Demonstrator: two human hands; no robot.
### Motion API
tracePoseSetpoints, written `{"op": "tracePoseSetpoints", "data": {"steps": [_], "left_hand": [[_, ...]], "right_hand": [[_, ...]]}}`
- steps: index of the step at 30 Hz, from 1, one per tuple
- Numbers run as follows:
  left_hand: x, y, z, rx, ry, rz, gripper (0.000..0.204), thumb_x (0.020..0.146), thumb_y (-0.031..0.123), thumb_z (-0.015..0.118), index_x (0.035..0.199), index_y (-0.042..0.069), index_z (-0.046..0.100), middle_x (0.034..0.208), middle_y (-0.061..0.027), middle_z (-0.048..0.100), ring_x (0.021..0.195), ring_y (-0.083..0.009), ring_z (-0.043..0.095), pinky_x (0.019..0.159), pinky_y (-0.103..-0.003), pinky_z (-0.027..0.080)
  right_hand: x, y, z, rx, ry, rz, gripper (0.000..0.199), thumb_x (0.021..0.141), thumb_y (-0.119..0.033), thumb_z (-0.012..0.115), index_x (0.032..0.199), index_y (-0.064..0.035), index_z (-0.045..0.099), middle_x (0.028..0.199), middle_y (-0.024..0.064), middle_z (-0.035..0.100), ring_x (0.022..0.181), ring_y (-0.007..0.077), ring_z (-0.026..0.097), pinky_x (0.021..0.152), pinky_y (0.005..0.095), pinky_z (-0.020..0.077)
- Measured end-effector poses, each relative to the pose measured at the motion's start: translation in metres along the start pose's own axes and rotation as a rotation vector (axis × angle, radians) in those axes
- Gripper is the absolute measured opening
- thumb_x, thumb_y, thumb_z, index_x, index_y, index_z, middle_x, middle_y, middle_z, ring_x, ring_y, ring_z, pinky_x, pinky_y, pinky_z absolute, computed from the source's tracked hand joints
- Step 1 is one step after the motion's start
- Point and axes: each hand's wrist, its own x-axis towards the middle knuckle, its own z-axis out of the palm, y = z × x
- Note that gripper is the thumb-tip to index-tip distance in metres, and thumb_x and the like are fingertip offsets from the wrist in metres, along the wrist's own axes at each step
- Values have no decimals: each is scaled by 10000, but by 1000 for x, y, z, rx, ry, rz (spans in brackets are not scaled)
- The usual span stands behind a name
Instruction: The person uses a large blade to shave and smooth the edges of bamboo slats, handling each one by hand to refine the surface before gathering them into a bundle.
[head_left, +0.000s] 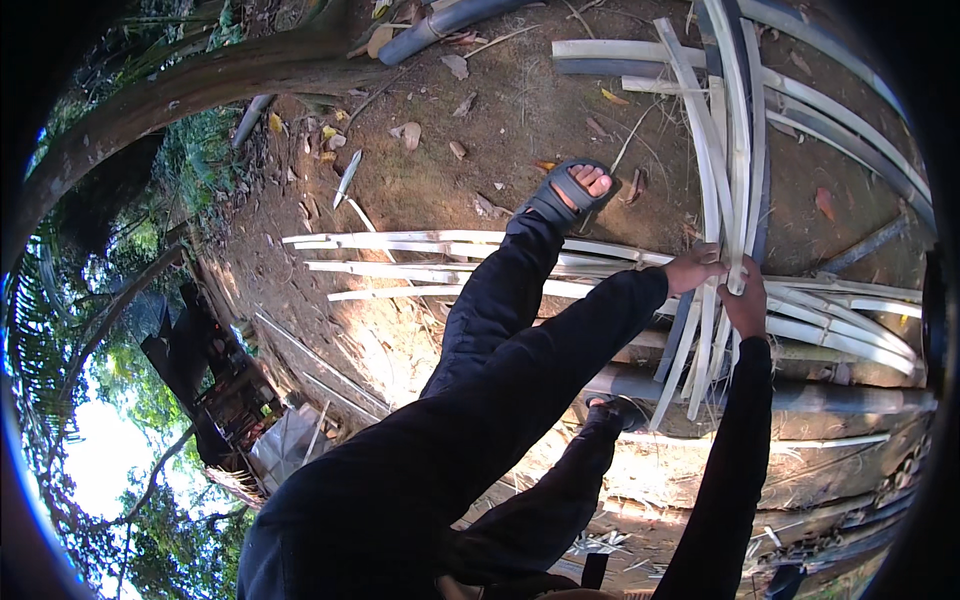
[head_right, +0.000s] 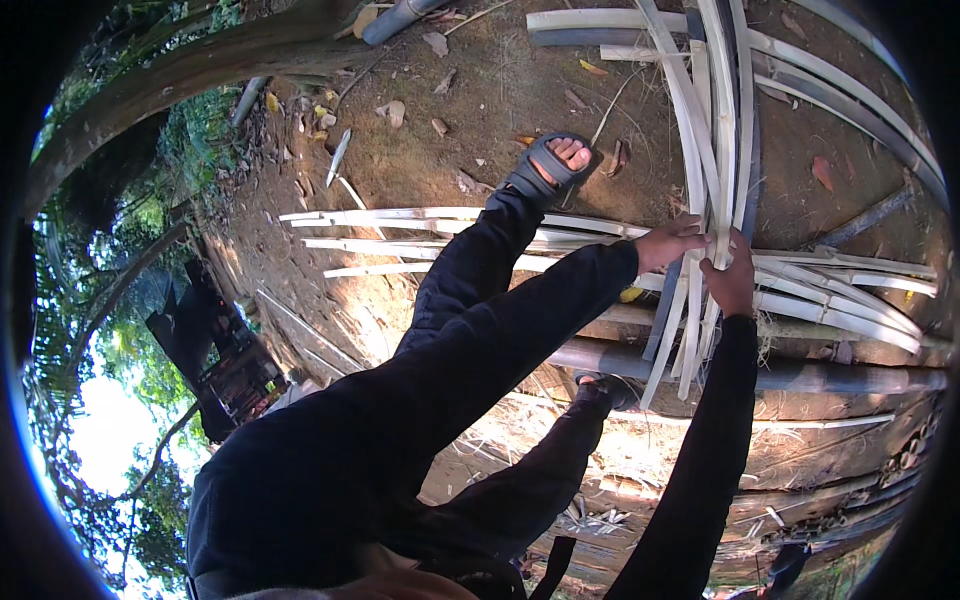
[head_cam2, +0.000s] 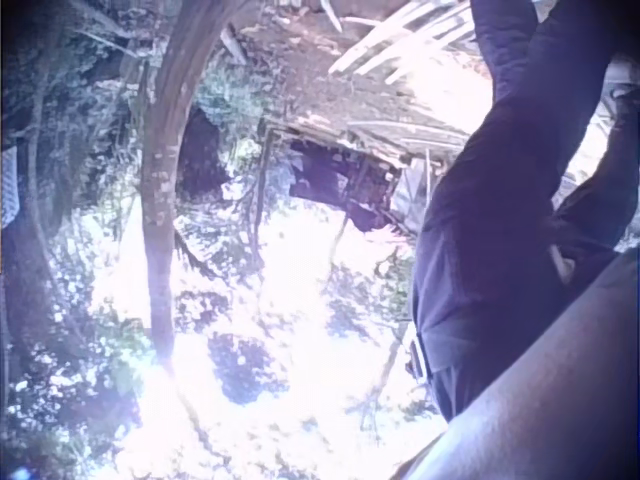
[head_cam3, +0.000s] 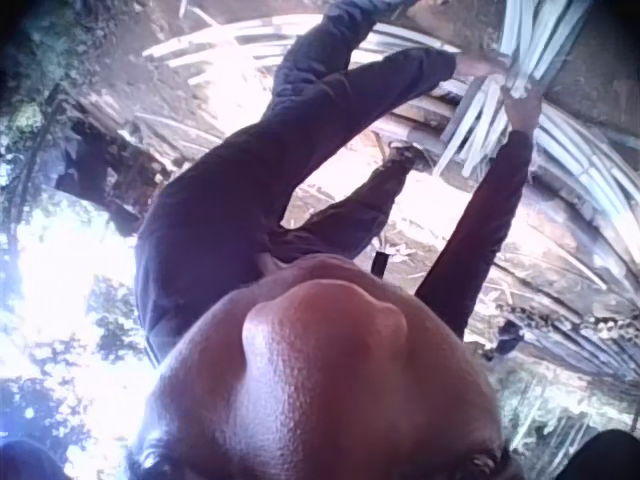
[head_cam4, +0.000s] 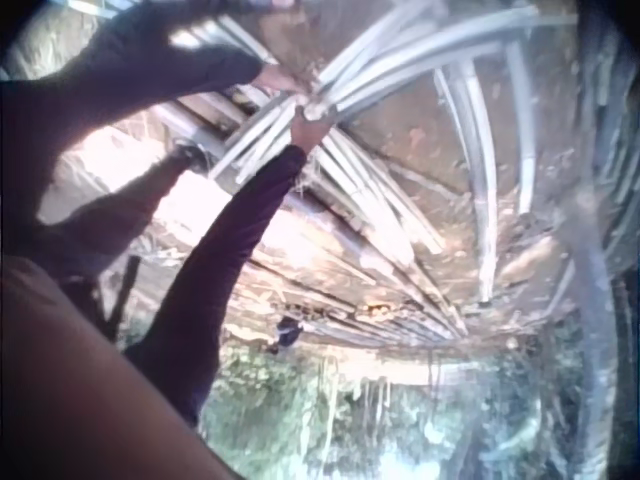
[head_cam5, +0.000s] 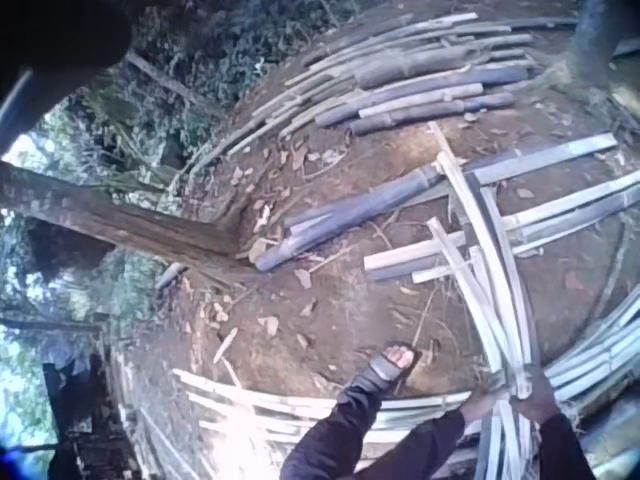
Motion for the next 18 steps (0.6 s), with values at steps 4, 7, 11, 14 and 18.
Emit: {"op": "tracePoseSetpoints", "data": {"steps": [4,7,11,14,18], "left_hand": [[-20,-12,17,222,-107,-176,656,934,443,600,1458,117,378,1345,-162,538,1235,-219,510,1011,-357,413],[-51,-42,-62,880,13,-31,468,968,544,461,1194,184,654,908,-136,677,893,-227,644,845,-387,496],[-77,-32,-54,1297,-223,-237,699,989,628,261,841,203,796,722,-174,665,801,-343,663,838,-421,506],[-108,-27,-84,1470,-284,-138,671,981,573,339,900,22,714,930,-236,684,931,-421,639,872,-509,476],[-170,9,-102,1967,-669,-303,443,932,463,483,1037,105,722,1010,-177,702,951,-355,669,848,-474,524]], "right_hand": [[-62,35,-18,-37,223,114,611,776,-122,709,1345,-76,491,1235,178,600,1113,327,595,944,409,488],[-98,17,47,120,233,281,488,834,-134,675,1291,-45,527,1178,166,634,1061,302,631,889,403,513],[-278,55,89,223,226,667,411,861,-189,677,1222,-35,558,1027,137,698,952,289,681,828,372,536],[-400,55,128,137,222,860,358,860,-265,671,1136,-41,623,984,188,701,944,304,684,817,371,538],[-532,38,189,440,295,1347,396,863,-365,652,1098,-46,662,1004,197,703,963,337,672,853,402,527]]}}
